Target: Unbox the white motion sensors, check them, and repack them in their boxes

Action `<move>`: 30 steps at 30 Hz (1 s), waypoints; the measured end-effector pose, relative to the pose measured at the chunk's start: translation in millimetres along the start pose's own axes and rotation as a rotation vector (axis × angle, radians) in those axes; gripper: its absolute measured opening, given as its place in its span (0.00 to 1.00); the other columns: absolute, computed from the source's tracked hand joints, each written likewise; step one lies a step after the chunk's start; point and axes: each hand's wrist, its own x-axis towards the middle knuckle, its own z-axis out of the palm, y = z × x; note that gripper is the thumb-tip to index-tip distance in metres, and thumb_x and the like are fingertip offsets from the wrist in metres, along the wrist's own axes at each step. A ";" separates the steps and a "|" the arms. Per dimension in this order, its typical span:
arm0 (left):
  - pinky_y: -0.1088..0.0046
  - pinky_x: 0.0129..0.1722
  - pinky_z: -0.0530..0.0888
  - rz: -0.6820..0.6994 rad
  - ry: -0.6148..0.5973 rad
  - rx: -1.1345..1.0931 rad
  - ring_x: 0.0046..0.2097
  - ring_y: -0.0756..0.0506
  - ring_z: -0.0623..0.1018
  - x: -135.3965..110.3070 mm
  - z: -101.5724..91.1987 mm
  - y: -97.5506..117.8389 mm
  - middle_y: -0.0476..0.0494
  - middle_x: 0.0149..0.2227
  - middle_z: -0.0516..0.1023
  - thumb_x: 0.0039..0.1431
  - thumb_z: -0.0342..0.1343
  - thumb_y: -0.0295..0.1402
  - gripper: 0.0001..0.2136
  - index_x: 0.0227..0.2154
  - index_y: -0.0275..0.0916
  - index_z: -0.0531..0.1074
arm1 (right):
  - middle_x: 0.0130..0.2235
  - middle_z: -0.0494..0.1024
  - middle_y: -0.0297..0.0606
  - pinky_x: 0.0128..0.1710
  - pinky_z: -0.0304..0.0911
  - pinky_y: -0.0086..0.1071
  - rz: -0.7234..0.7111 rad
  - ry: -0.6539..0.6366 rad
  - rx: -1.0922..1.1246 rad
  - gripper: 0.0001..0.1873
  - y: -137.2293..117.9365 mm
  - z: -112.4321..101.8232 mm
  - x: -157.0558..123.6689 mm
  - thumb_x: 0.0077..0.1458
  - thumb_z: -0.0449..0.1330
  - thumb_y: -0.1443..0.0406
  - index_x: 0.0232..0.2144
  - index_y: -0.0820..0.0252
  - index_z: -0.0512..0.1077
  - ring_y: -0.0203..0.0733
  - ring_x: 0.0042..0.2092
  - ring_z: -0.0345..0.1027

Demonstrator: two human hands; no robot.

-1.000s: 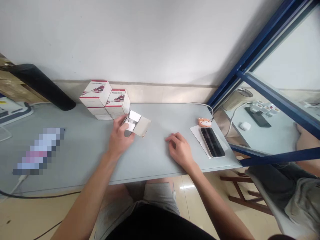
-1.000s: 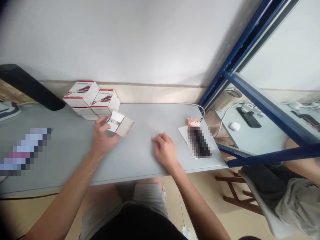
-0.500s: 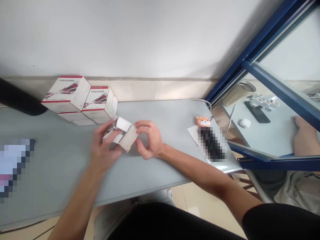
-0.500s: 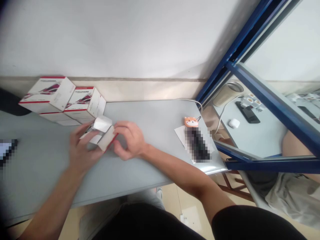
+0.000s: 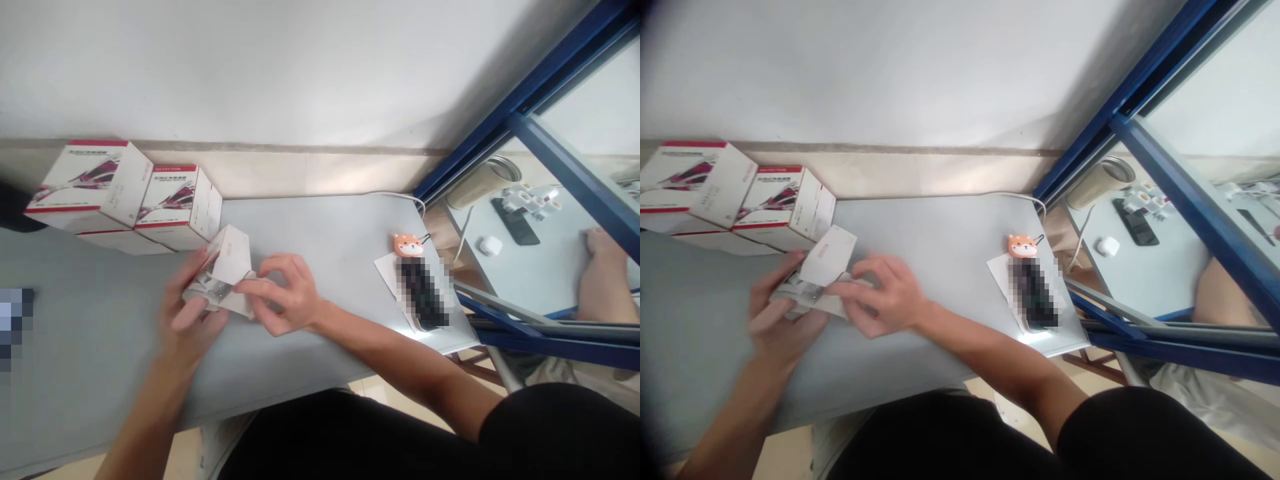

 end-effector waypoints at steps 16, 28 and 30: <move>0.60 0.53 0.83 0.201 -0.069 0.177 0.64 0.38 0.77 3.8 -3.8 -0.4 0.48 0.72 0.66 0.44 0.60 0.14 0.19 0.30 0.42 0.61 | 0.47 0.66 0.44 0.61 0.63 0.45 -0.039 -0.211 -0.071 0.20 7.4 2.0 0.8 0.63 0.58 0.65 0.54 0.48 0.80 0.48 0.55 0.61; 0.55 0.54 0.82 0.174 -0.086 0.126 0.64 0.36 0.78 3.3 -4.9 -5.7 0.50 0.72 0.66 0.43 0.63 0.15 0.19 0.32 0.43 0.63 | 0.49 0.68 0.43 0.62 0.62 0.41 0.019 -0.224 -0.105 0.21 5.7 0.3 4.7 0.65 0.58 0.63 0.58 0.43 0.78 0.46 0.58 0.63; 0.55 0.55 0.82 0.034 -0.088 0.100 0.62 0.36 0.79 1.3 -4.1 -6.7 0.52 0.70 0.69 0.42 0.66 0.17 0.20 0.30 0.43 0.63 | 0.49 0.69 0.43 0.61 0.62 0.40 0.059 -0.214 -0.121 0.20 4.2 0.4 4.2 0.64 0.58 0.63 0.56 0.42 0.79 0.47 0.58 0.64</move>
